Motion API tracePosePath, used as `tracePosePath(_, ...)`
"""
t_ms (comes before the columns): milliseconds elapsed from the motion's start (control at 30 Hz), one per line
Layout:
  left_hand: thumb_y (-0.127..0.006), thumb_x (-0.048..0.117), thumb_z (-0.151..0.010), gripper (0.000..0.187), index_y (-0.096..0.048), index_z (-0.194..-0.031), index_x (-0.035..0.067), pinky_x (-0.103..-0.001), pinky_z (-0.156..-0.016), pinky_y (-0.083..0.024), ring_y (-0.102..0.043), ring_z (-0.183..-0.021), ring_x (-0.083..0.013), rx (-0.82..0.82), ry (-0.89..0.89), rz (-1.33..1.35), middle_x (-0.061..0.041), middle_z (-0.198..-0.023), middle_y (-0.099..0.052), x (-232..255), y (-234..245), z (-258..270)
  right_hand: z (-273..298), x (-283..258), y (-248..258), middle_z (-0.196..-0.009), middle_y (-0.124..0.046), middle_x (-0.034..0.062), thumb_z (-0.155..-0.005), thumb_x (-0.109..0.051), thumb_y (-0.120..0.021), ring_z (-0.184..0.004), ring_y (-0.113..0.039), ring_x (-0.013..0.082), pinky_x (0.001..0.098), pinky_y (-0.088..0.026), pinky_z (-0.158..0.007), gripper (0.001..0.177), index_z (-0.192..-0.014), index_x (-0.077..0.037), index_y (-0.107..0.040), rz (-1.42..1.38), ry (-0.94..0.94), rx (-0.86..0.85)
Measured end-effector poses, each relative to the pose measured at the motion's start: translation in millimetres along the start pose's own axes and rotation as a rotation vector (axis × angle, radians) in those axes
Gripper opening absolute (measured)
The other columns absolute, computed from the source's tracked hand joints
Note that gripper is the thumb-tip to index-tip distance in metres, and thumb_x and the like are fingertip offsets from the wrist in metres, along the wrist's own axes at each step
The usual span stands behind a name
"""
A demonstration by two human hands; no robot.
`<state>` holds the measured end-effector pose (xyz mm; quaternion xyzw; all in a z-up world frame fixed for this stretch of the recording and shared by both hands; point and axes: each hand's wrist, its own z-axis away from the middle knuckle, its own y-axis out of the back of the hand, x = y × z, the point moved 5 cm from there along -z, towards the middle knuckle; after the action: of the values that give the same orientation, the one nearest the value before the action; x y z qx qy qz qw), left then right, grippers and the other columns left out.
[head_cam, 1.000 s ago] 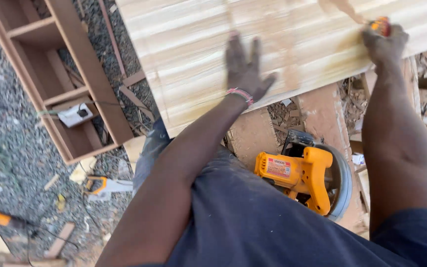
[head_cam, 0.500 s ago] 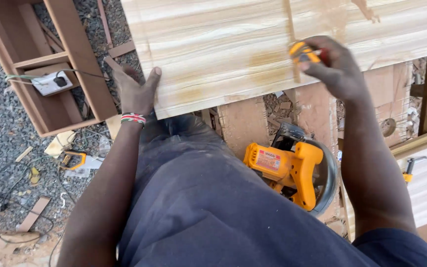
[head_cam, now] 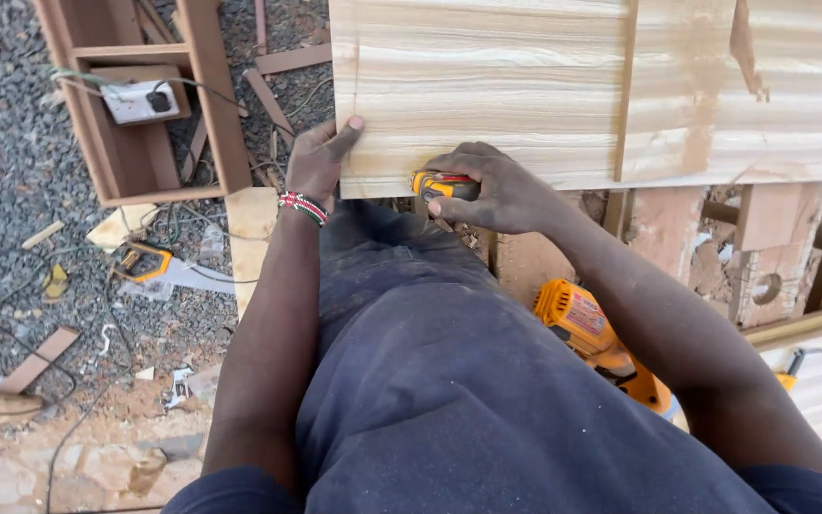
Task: Measuring, marking, and cutting wood panels using a tape measure, pencil, and circular saw in a workshop environment.
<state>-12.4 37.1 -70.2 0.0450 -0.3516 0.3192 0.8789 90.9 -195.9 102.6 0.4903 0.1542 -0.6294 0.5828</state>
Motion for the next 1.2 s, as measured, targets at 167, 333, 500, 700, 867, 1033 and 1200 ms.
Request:
tracePosePath(167, -0.097, 0.054, -0.103, 0.031, -0.095, -0.117, 0.027, -0.037, -0.085, -0.075, -0.089, -0.092, -0.0189, 0.110, -0.140, -0.106, -0.006, -0.097, -0.089, -17.3, 94.1, -46.1, -31.0, -23.7, -34.8, -0.137, -0.070, 0.0352, -0.106, -0.055, -0.092, -0.134, -0.068, 0.0629, 0.0696, -0.053, -0.116, 0.078, -0.162, -0.005, -0.073, -0.077, 0.074, -0.033)
tracePosePath(333, -0.083, 0.046, -0.119, 0.040, -0.074, -0.142, 0.015, -0.050, -0.095, -0.070, -0.083, -0.115, -0.0345, 0.204, -0.581, -0.327, -0.021, -0.126, -0.079, 63.7, 106.3, 45.1, -60.4, -47.0, -55.7, -0.134, -0.071, 0.0337, -0.107, -0.055, -0.091, -0.131, -0.072, 0.0621, 0.0684, -0.056, -0.113, 0.076, -0.160, -0.006, -0.071, -0.080, 0.104, -0.062)
tracePosePath(500, -0.081, 0.035, -0.120, 0.033, -0.084, -0.127, 0.004, -0.029, -0.062, -0.069, -0.082, -0.075, -0.0205, -0.191, -0.306, -0.161, -0.013, -0.100, -0.080, 57.4, 75.9, 120.2, -80.3, -47.0, -78.8, -0.122, -0.071, 0.0120, -0.103, -0.059, -0.096, -0.122, -0.078, 0.0338, 0.0522, -0.060, -0.111, 0.073, -0.158, -0.019, -0.069, -0.226, 0.111, -0.056)
tracePosePath(700, -0.089, 0.030, -0.115, 0.033, -0.077, -0.115, -0.001, -0.029, -0.058, -0.065, -0.080, -0.067, -0.0177, -0.004, -0.304, -0.085, -0.013, -0.083, -0.073, 35.8, 85.9, 120.9, -71.0, -40.6, -82.8, -0.130, -0.074, 0.0279, -0.101, -0.054, -0.096, -0.127, -0.077, 0.0513, 0.0566, -0.063, -0.106, 0.067, -0.152, -0.019, -0.072, -0.114, 0.100, 0.015)
tracePosePath(867, -0.078, 0.041, -0.123, 0.038, -0.080, -0.121, 0.004, -0.033, -0.067, -0.064, -0.077, -0.069, -0.0147, 0.222, -0.363, -0.394, -0.011, -0.090, -0.079, 28.6, 114.3, 91.3, -26.0, 15.3, -29.3, -0.128, -0.067, 0.0333, -0.104, -0.044, -0.098, -0.121, -0.072, 0.0534, 0.0570, -0.061, -0.099, 0.058, -0.136, 0.000, -0.077, 0.007, 0.099, 0.188)
tracePosePath(1033, -0.066, 0.053, -0.128, 0.053, -0.083, -0.123, 0.004, -0.063, -0.091, -0.061, -0.082, -0.098, -0.0517, 0.239, -0.457, -0.784, -0.024, -0.102, -0.084, 19.1, 116.1, 76.5, 42.3, 118.6, 13.0, -0.130, -0.064, 0.0237, -0.109, -0.038, -0.100, -0.116, -0.072, 0.0458, 0.0463, -0.059, -0.096, 0.047, -0.121, 0.001, -0.078, 0.096, 0.025, 0.392)
tracePosePath(1200, -0.070, 0.046, -0.132, 0.051, -0.084, -0.125, -0.002, -0.054, -0.089, -0.065, -0.082, -0.101, -0.0485, 0.309, -0.571, -0.925, -0.027, -0.110, -0.081, 23.5, 105.5, 90.6, 89.6, 117.9, 33.9, -0.124, -0.055, 0.0239, -0.107, -0.016, -0.101, -0.108, -0.071, 0.0427, 0.0393, -0.065, -0.089, 0.042, -0.133, 0.009, -0.079, 0.095, 0.230, 0.477)
